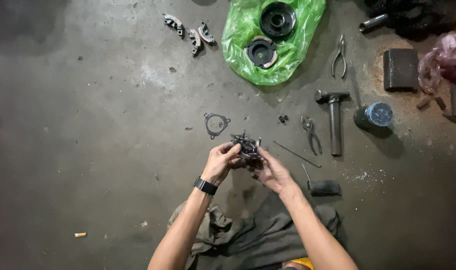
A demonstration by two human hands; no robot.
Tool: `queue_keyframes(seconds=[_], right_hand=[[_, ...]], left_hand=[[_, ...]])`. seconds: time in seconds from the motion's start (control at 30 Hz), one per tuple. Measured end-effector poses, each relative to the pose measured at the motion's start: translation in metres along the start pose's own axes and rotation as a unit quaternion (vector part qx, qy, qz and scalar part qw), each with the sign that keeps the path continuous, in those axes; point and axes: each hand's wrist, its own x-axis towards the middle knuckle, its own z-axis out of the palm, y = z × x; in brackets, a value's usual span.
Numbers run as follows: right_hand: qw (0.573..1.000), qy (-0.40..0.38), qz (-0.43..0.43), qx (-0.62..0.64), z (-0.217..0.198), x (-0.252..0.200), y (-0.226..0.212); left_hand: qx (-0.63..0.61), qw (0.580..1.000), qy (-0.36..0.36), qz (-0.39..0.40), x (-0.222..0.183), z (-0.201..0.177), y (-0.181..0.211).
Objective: Disassembling and inspecting a motorcycle centrifugal clutch assembly on a workshop floor.
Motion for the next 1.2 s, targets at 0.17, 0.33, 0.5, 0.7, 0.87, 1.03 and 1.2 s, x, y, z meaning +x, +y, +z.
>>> queue_keyframes(seconds=[0.17,0.33,0.5,0.7,0.87,1.03,1.2], right_hand=[[0.995,0.04,-0.068,0.054,-0.014,0.027,0.014],[0.991,0.077,-0.093,-0.05,-0.007,0.023,0.013],[0.994,-0.001,-0.104,-0.036,-0.001,0.022,0.005],[0.974,0.073,-0.181,-0.112,-0.001,0.021,-0.023],[0.897,0.139,-0.239,-0.344,-0.012,0.025,-0.044],[0.788,0.146,-0.273,-0.533,0.005,0.031,-0.059],[0.706,0.08,-0.33,-0.621,0.008,0.054,-0.06]], left_hand=[[-0.035,0.999,-0.003,-0.009,-0.012,0.009,0.01],[-0.009,1.0,0.014,0.001,-0.006,-0.006,-0.008],[0.183,0.976,0.111,0.033,0.0,0.006,0.001],[0.295,0.93,0.152,0.161,-0.007,-0.04,0.032],[0.54,0.764,0.25,0.25,-0.002,-0.122,0.047],[0.688,0.625,0.262,0.26,-0.012,-0.089,0.064],[0.704,0.591,-0.022,0.392,0.0,0.017,0.074]])
